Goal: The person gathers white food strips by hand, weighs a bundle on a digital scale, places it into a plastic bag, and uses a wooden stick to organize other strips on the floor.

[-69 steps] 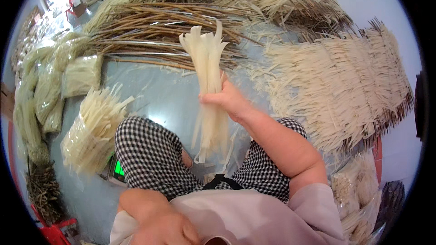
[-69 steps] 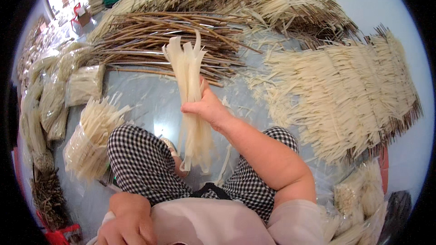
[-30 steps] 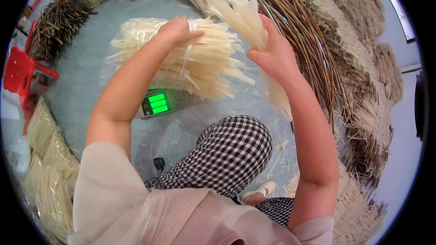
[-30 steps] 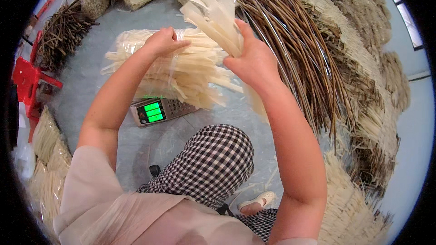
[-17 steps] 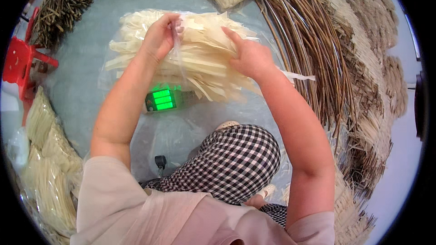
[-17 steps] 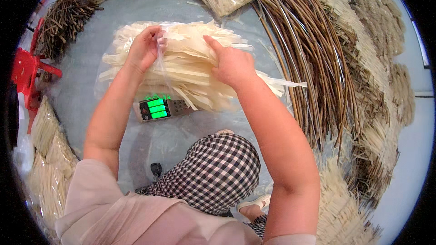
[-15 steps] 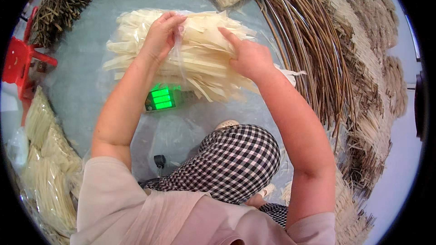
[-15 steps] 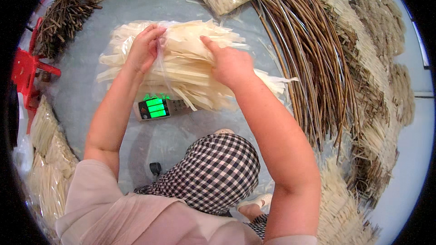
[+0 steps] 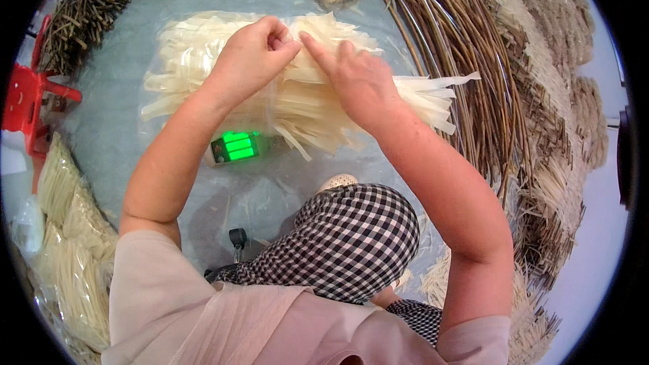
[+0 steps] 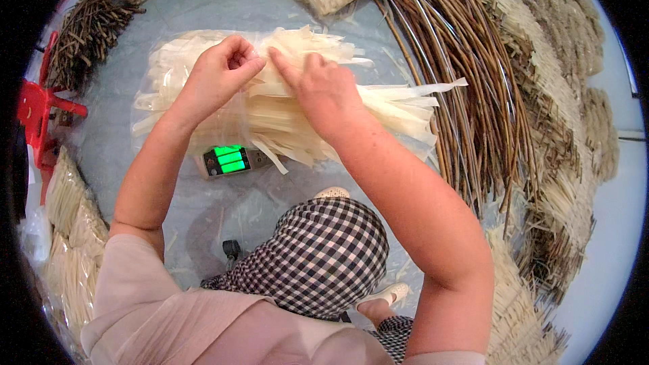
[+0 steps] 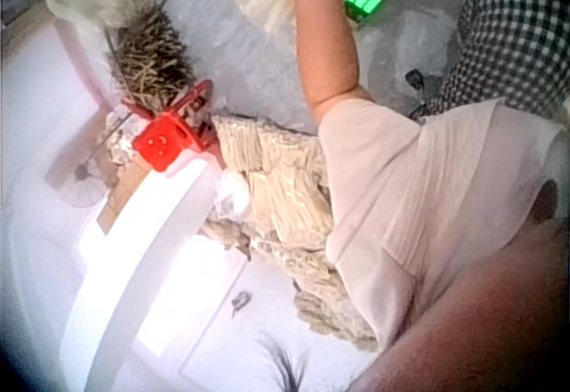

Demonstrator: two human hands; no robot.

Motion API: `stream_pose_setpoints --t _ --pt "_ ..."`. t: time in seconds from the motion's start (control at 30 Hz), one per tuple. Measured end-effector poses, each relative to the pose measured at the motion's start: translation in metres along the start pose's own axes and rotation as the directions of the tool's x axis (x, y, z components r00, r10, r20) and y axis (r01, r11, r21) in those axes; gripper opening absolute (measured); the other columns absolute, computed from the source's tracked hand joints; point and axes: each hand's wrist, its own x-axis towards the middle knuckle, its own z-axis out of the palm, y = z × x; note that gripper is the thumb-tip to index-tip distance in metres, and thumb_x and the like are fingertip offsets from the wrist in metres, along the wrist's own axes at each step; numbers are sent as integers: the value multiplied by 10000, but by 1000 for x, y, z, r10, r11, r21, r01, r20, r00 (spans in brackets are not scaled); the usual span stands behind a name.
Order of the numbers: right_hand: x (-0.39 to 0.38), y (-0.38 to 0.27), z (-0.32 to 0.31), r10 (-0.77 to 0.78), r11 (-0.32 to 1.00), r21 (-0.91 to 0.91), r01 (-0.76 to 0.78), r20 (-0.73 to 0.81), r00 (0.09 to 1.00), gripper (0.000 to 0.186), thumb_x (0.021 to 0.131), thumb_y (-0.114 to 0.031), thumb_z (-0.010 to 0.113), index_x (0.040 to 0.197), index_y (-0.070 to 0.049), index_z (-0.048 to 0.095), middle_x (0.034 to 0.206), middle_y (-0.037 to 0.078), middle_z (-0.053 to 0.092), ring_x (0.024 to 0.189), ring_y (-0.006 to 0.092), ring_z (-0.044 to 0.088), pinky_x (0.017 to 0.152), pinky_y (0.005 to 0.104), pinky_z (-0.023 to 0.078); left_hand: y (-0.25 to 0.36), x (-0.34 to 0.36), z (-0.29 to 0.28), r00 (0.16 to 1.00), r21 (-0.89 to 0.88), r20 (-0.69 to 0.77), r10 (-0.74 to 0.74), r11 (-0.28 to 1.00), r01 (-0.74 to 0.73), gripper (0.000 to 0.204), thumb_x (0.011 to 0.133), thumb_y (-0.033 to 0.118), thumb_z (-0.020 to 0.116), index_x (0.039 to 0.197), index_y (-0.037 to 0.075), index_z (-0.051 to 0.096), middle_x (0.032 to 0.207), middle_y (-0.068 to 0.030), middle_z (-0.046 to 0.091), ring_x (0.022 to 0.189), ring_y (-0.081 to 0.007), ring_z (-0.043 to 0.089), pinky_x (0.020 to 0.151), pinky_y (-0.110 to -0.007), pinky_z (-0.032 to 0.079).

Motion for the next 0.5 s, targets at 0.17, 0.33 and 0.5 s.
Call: stream_pose_setpoints --t 0.17,0.33,0.5 --pt "4 -6 11 -95 995 6 95 -28 995 814 775 -69 575 1509 -148 231 971 109 543 741 216 616 608 331 510 10 0 1 999 278 35 7 960 -17 307 829 260 671 974 -4 610 789 -91 642 726 -200 607 701 -344 502" --pt "-8 -12 22 -115 993 -7 115 -20 993 749 817 -114 549 1502 -117 247 1082 128 558 766 199 628 643 297 508 6 4 -10 987 -24 118 -109 993 112 285 841 241 668 953 -13 604 792 -77 633 710 -172 596 684 -315 499" --pt "-11 -4 18 -127 936 312 164 -136 983 840 756 -33 578 1508 -103 210 1315 160 509 883 281 635 780 363 496 -8 -2 0 999 11 47 23 1000 -24 254 857 230 670 918 -7 604 780 -39 611 695 -118 576 646 -267 486"
